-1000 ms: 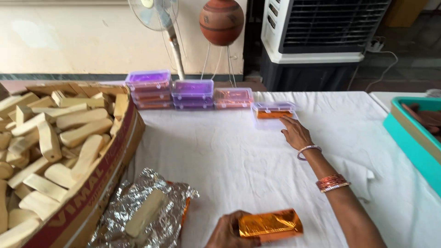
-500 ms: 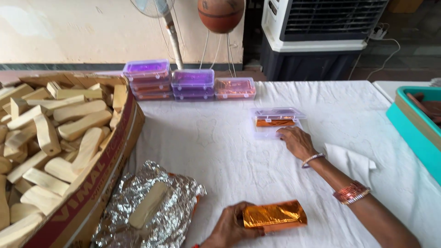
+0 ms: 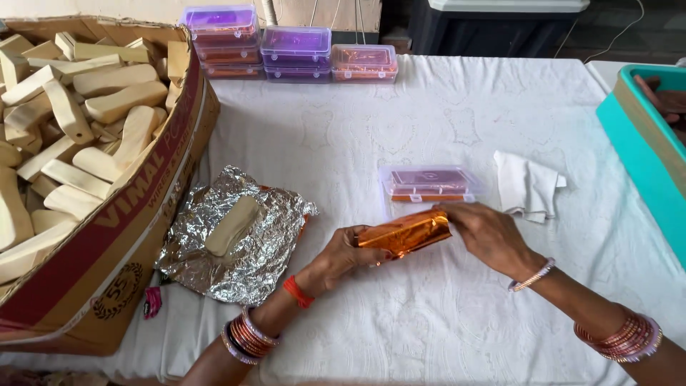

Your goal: Cleaning and wrapping wooden blocks in foil and placing them into small plastic cases.

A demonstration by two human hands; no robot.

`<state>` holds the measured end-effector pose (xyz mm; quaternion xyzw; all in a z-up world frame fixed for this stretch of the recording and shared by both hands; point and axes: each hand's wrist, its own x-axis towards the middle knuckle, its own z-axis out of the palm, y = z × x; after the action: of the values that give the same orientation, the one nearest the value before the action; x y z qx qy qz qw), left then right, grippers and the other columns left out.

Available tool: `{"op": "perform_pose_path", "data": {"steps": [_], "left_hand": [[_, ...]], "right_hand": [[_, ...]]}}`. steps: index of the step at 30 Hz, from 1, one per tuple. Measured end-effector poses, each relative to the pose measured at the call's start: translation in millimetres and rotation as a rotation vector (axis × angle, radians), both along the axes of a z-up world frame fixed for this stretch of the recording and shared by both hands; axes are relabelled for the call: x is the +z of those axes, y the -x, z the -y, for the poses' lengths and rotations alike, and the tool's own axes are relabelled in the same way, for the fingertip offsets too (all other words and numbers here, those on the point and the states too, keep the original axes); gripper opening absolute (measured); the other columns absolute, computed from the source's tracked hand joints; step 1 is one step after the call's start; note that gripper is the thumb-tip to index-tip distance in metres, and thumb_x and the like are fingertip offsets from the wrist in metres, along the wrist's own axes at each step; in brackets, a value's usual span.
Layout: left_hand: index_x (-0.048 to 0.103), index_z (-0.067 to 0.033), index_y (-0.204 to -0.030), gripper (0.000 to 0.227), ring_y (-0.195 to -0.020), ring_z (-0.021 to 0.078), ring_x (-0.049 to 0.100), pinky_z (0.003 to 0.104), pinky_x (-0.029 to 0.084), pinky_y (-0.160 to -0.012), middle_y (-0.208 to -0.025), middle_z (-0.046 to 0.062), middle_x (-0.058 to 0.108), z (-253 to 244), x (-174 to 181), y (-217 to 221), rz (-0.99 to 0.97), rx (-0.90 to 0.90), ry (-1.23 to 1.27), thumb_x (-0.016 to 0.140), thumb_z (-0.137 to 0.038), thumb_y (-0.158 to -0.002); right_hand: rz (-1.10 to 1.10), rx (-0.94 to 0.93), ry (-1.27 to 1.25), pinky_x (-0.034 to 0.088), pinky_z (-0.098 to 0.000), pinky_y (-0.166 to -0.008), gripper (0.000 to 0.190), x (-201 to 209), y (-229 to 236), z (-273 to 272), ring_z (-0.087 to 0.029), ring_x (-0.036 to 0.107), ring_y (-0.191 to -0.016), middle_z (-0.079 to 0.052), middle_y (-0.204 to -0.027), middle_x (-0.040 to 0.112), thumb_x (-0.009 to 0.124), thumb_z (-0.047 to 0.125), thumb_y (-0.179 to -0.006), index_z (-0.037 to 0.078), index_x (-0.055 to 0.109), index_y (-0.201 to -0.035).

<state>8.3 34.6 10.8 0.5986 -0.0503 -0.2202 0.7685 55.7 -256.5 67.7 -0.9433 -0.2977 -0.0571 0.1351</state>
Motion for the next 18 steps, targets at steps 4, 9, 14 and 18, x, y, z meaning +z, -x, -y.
{"op": "perform_pose_path", "data": {"steps": [4,9,14,18], "left_hand": [[0.062,-0.0003,-0.126,0.054,-0.103,0.0178,0.073,0.027,0.061,-0.093,-0.117,0.012,0.073,-3.0,-8.6,-6.3,-0.208,0.016,0.115,0.08,-0.004,-0.075],[0.063,0.0023,-0.126,0.053,-0.1,0.0173,0.071,0.028,0.06,-0.091,-0.114,0.012,0.073,-3.1,-14.3,-4.1,-0.228,0.008,0.082,0.082,-0.006,-0.077],[0.064,0.0011,-0.123,0.052,-0.098,0.0166,0.072,0.028,0.062,-0.089,-0.113,0.01,0.073,0.0,-15.4,0.6,-0.194,-0.001,0.047,0.083,-0.007,-0.075],[0.064,0.0015,-0.121,0.051,-0.097,0.0184,0.073,0.028,0.062,-0.087,-0.112,0.012,0.074,0.8,-7.0,4.9,-0.145,-0.023,0.035,0.083,-0.006,-0.075]], "right_hand": [[0.14,0.144,-0.234,0.064,-0.0314,-0.077,0.04,16.7,14.7,3.0,-0.023,0.072,-0.101,-0.013,-0.125,0.071,0.058,0.008,-0.095,0.011,0.061,-0.135],[0.376,0.42,-0.097,0.051,-0.0422,-0.102,0.056,29.2,47.1,-31.9,-0.028,0.06,-0.122,-0.015,-0.133,0.062,0.066,0.03,-0.087,0.004,0.055,-0.136],[0.417,0.452,0.045,0.043,-0.0469,-0.109,0.064,23.5,62.2,-52.6,-0.029,0.055,-0.125,-0.013,-0.133,0.062,0.075,0.033,-0.078,0.002,0.059,-0.132],[0.488,0.408,0.098,0.046,-0.0455,-0.106,0.053,7.9,58.2,-52.1,-0.024,0.061,-0.118,-0.01,-0.126,0.067,0.077,0.023,-0.08,0.004,0.064,-0.128]]}}
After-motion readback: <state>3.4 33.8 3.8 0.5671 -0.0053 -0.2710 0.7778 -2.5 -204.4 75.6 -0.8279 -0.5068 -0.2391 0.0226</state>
